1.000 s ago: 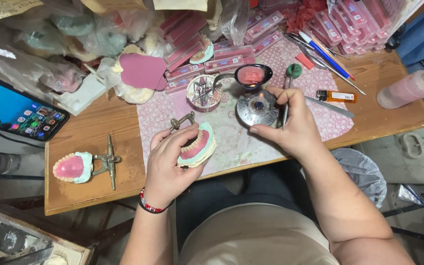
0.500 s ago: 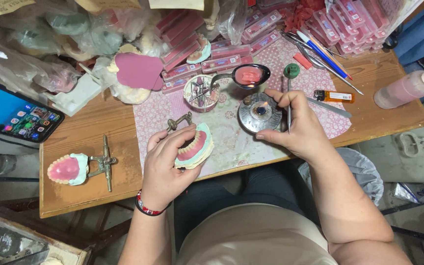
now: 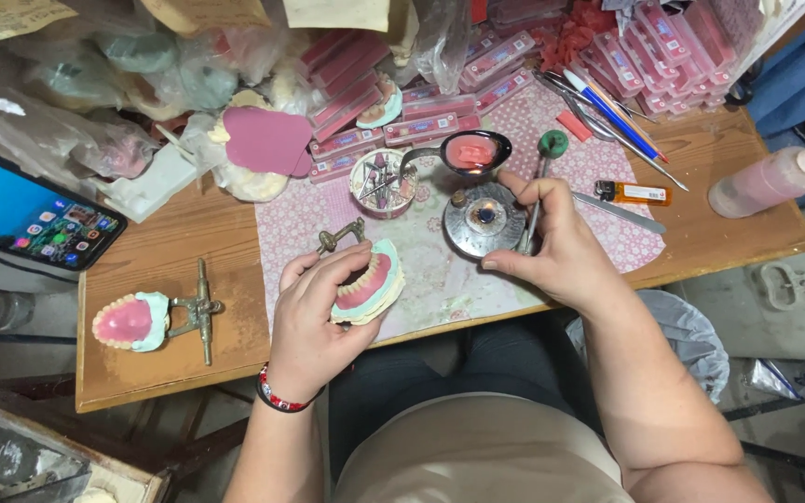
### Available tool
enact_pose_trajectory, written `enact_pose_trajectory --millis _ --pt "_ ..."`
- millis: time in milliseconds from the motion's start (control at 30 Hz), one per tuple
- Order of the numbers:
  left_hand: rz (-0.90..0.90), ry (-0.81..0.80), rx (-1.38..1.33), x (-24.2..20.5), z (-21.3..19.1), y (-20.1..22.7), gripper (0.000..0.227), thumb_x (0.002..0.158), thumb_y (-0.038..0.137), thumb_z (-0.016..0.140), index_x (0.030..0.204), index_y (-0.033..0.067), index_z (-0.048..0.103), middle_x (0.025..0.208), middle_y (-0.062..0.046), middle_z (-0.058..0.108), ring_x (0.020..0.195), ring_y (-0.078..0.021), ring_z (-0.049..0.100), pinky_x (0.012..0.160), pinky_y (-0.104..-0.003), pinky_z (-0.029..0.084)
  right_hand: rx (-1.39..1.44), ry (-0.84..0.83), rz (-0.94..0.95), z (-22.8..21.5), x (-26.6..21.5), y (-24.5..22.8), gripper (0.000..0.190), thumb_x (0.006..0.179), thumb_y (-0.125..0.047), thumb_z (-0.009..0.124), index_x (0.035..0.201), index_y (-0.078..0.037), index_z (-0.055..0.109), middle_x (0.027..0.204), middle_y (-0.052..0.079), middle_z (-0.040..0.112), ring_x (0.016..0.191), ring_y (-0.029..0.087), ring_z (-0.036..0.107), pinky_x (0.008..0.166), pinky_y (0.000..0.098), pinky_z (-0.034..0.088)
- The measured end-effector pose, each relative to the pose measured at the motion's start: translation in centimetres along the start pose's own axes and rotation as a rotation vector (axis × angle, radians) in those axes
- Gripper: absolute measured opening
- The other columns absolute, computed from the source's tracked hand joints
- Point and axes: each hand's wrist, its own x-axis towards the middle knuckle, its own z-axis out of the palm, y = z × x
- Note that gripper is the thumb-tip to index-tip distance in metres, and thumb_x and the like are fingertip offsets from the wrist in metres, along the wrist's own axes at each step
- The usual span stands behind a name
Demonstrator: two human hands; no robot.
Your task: Applying and shaping wax on a dental mold using a carving tool at a laboratory bench.
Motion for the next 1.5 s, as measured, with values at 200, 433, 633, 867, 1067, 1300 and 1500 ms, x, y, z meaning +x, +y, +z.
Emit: enact_pose_trajectory --millis 200,433,633,867,1067,1300,1500 --pt "0.018 -0.001 -0.008 0.0 -0.2 0.0 0.057 0.076 0.013 0.087 0.128 0.0106 0.066 0.131 -0.009 0.074 0.118 -0.0287 0.072 0.111 -0.049 0.038 0.142 0.147 -0.103 0.5 -0.4 1.0 0.071 0.079 -0.02 0.089 0.125 -0.002 0.039 0.152 0.033 0.05 0.143 0.048 0.044 0.118 0.0596 0.035" --pt "0.028 0.019 -0.001 0.0 -0.2 -0.3 0.059 0.073 0.013 0.088 0.129 0.0115 0.067 0.131 -0.008 0.074 0.118 -0.0279 0.072 0.11 -0.048 0.039 0.425 0.665 -0.266 0.9 -2.0 4.6 0.047 0.11 -0.028 0.057 0.14 0.009 0.059 0.09 0.021 0.072 0.084 0.018 0.074 0.083 0.0274 0.064" --pt "0.03 0.017 0.003 0.1 0.0 -0.4 0.062 0.072 0.011 0.088 0.13 0.0126 0.067 0.132 -0.006 0.073 0.119 -0.0262 0.072 0.111 -0.047 0.037 0.788 0.61 -0.09 1.8 -0.9 4.0 0.036 0.105 -0.026 0.062 0.114 0.009 0.067 0.08 0.024 0.071 0.062 0.022 0.074 0.058 0.0275 0.064" --pt "-0.011 0.014 -0.001 0.1 -0.2 0.4 0.059 0.073 0.012 0.089 0.128 0.0116 0.067 0.131 -0.008 0.074 0.118 -0.0275 0.072 0.114 -0.05 0.033 0.839 0.548 -0.037 1.8 -1.1 3.7 0.03 0.105 -0.024 0.061 0.109 0.006 0.067 0.083 0.023 0.072 0.067 0.025 0.076 0.062 0.0289 0.065" --pt "-0.021 0.024 0.013 0.1 0.3 0.0 0.058 0.074 0.013 0.09 0.127 0.0107 0.067 0.13 -0.008 0.075 0.117 -0.0285 0.072 0.116 -0.05 0.032 0.879 0.546 0.0 1.7 -1.0 3.8 0.031 0.104 -0.024 0.06 0.108 0.006 0.067 0.082 0.022 0.073 0.07 0.025 0.077 0.067 0.0296 0.066" --pt "-0.035 0.022 0.006 0.0 0.3 -0.1 0.059 0.073 0.013 0.09 0.127 0.0102 0.067 0.129 -0.009 0.075 0.116 -0.0295 0.073 0.116 -0.052 0.032 0.95 0.455 0.013 1.7 -0.9 4.2 0.031 0.104 -0.022 0.06 0.111 0.007 0.066 0.087 0.023 0.075 0.077 0.027 0.079 0.075 0.0331 0.068" --pt "-0.035 0.025 0.007 0.0 0.3 0.0 0.059 0.072 0.013 0.091 0.126 0.0106 0.067 0.129 -0.009 0.075 0.116 -0.0293 0.073 0.116 -0.052 0.032 0.973 0.406 0.017 1.7 -0.9 3.8 0.03 0.104 -0.02 0.059 0.113 0.008 0.065 0.091 0.026 0.075 0.082 0.029 0.08 0.08 0.0375 0.068"
